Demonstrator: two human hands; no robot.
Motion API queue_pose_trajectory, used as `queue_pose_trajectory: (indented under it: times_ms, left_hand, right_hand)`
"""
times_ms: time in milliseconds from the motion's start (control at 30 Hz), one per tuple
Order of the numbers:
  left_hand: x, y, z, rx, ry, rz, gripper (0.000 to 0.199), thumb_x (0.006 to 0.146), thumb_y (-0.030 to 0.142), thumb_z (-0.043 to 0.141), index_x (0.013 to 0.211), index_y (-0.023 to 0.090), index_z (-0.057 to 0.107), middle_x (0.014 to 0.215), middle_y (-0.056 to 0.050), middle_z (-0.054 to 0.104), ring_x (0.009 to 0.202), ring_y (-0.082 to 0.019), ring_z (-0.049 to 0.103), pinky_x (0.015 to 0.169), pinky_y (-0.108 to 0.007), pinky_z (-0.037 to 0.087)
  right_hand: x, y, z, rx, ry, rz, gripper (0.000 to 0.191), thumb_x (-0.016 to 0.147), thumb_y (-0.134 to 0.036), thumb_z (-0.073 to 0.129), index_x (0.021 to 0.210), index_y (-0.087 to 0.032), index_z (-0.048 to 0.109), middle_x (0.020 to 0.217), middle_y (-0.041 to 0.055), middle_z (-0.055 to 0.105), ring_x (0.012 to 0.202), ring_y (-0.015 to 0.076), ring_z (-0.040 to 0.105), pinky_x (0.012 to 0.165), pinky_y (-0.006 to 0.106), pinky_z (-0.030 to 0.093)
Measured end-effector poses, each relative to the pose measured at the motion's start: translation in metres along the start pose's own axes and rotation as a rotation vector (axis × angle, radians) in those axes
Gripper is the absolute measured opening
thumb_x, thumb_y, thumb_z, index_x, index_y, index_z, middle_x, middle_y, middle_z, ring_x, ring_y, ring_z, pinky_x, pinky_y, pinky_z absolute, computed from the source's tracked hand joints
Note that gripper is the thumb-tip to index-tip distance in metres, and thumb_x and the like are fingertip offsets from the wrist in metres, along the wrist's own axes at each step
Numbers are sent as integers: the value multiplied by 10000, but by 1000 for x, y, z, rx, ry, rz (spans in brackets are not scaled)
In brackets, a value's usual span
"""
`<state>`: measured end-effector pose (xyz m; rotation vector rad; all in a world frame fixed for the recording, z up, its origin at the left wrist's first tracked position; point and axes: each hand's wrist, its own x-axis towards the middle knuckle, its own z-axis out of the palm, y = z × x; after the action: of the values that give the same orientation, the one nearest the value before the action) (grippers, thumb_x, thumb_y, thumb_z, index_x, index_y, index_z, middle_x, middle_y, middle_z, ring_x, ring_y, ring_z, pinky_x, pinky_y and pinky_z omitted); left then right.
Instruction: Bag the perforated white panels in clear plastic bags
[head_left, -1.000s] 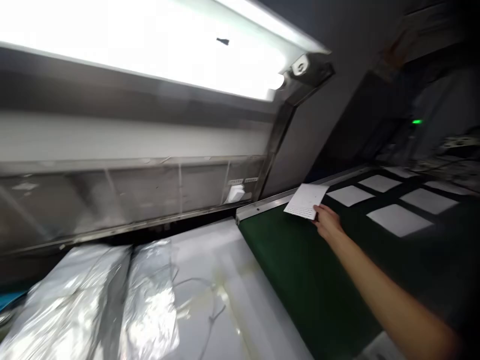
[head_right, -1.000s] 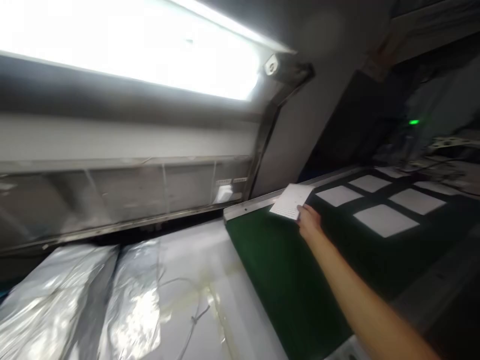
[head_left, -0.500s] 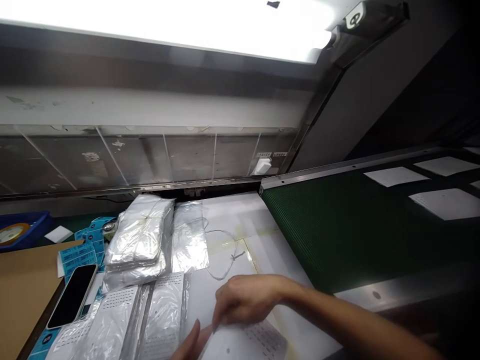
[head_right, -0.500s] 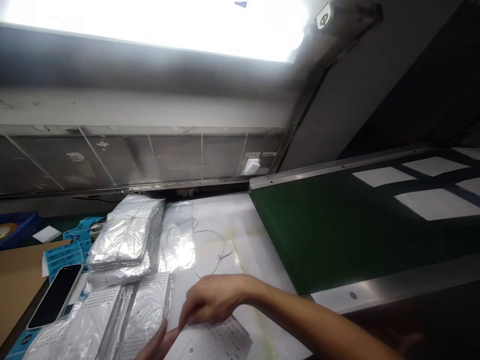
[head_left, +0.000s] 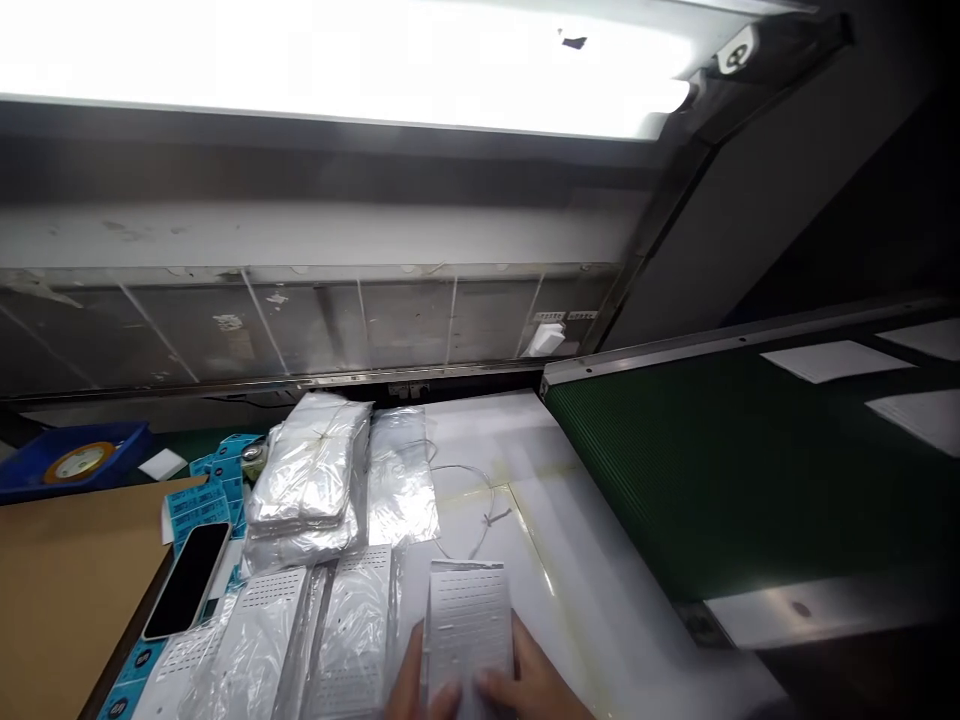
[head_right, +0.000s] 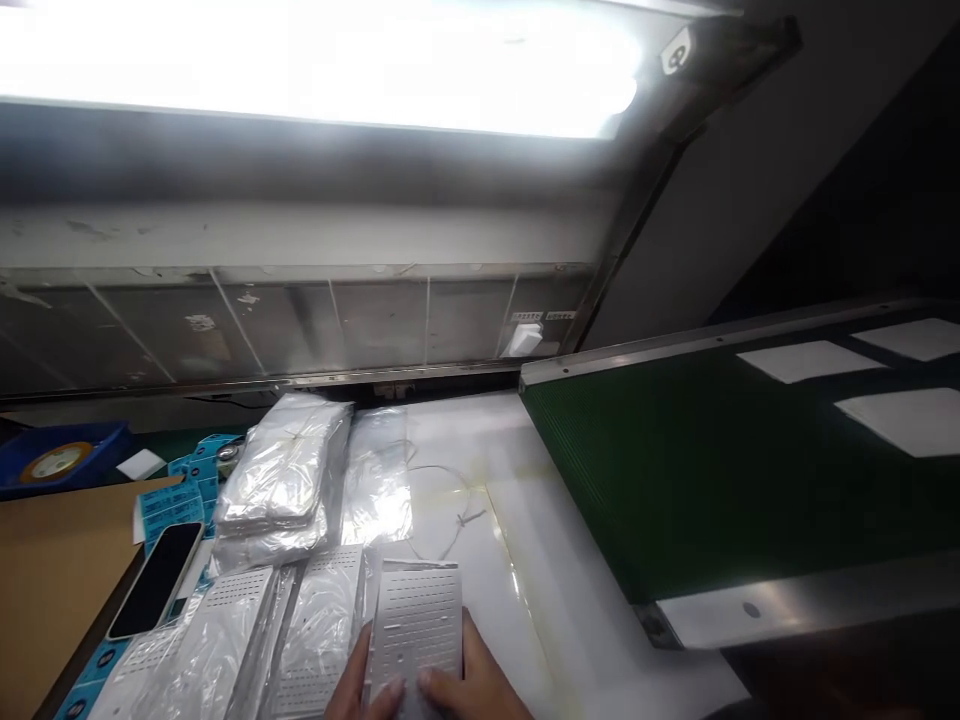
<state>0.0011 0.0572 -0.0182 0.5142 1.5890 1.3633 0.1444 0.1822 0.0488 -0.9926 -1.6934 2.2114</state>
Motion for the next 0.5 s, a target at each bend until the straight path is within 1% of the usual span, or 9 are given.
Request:
queue_pose_trajectory:
  times_ms: [67,133,167,233,300,333,433,500]
  left_hand:
    - [7,-7,13,160,-12,65,691,702,554,569,1274,202,406,1314,-114,527,1254,-305,428,1072,-416,311]
    - [12,-15,21,270,-23,122,559,755,528,512,1220,227,440,1286,-96,537,1219,-279,462,1038,-382,352]
    - [14,-18,23,302,-35,153,500,774,513,497,1187,235,458,1256,-88,550,1192,-265,482,1023,-368,366]
    - [17,-22,24,319,-91,211,415,795,492,482,1121,235,492,1180,-81,582,1131,-247,517,988,-351,390]
    - [19,-22,23,309,-143,239,391,798,490,483,1090,231,508,1122,-74,605,1074,-244,541,944,-349,414]
    - [19,-22,23,308,-153,231,383,797,493,487,1076,233,518,1099,-69,616,1048,-246,553,924,-352,425]
    - [21,-19,24,291,-161,177,371,787,499,512,1026,220,562,1036,-68,660,996,-257,582,910,-370,436]
    - [22,-19,26,199,-174,116,416,765,503,549,1039,190,574,1042,-89,679,1004,-272,593,924,-382,438]
  right_hand:
    - [2,12,-7,-182,53,-86,489,754,-381,633,1180,-205,468,1100,60,614,1021,243,570,922,368,423]
    - [3,23,-17,-401,132,-131,320,805,-360,568,1085,-224,491,1002,30,622,925,214,578,845,332,442]
    - [3,29,-22,-487,156,-148,279,820,-363,542,1058,-232,483,951,18,617,869,201,575,800,319,446]
    - [2,42,-30,-585,178,-175,269,837,-376,508,1064,-242,452,892,3,599,792,183,557,741,302,442]
    - [1,53,-34,-598,187,-179,289,836,-386,507,1080,-245,444,896,3,593,787,180,548,731,295,436]
    - [0,56,-36,-587,192,-173,288,832,-393,513,1072,-244,454,907,6,594,795,182,549,733,294,435]
    - [0,58,-37,-548,219,-147,283,802,-405,554,1020,-233,497,946,25,604,857,207,561,769,308,439]
    - [-1,54,-33,-510,238,-135,286,805,-409,548,1020,-227,497,978,40,616,908,223,576,803,323,448]
